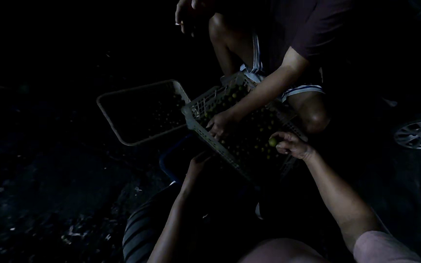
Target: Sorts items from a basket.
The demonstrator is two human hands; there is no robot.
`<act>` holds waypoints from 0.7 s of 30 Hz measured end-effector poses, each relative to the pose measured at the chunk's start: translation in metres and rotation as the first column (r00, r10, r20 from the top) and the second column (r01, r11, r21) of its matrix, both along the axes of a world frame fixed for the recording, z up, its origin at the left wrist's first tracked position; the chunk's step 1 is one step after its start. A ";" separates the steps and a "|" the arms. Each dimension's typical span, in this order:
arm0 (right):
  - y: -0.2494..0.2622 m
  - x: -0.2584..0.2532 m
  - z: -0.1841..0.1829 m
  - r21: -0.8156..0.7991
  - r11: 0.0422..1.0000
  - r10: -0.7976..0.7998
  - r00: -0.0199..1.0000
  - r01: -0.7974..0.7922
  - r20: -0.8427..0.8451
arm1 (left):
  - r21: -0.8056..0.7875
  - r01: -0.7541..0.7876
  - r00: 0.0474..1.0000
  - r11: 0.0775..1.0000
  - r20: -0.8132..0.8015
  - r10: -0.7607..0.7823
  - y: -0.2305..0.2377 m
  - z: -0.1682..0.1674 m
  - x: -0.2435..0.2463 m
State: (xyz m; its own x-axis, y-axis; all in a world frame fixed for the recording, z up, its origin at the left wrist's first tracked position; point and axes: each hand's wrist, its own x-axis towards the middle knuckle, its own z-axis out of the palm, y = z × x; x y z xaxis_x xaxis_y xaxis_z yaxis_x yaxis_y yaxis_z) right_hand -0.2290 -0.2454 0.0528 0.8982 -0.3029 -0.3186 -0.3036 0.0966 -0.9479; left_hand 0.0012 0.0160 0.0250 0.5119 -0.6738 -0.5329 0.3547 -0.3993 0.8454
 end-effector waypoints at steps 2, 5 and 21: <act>0.009 0.003 0.000 0.061 0.997 0.040 0.995 -0.046 0.087 | -0.011 0.021 1.000 1.000 0.013 -0.021 0.002 -0.002 0.001; 0.022 0.009 0.004 0.061 0.996 0.060 0.988 -0.069 0.139 | -0.050 0.036 0.998 0.998 -0.041 -0.038 0.004 -0.005 -0.002; 0.139 0.071 0.012 -0.595 0.789 0.088 0.987 -0.152 -0.134 | -0.406 0.284 0.921 0.868 -0.137 -0.366 0.007 -0.012 -0.010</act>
State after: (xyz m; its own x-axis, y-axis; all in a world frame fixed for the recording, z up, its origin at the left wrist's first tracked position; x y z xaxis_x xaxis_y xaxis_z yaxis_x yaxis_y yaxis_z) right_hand -0.1579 -0.1062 0.0645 0.9155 -0.3533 -0.1927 -0.3649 -0.5270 -0.7676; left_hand -0.0087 0.0235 0.0130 0.1370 -0.9508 -0.2779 0.4395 -0.1930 0.8772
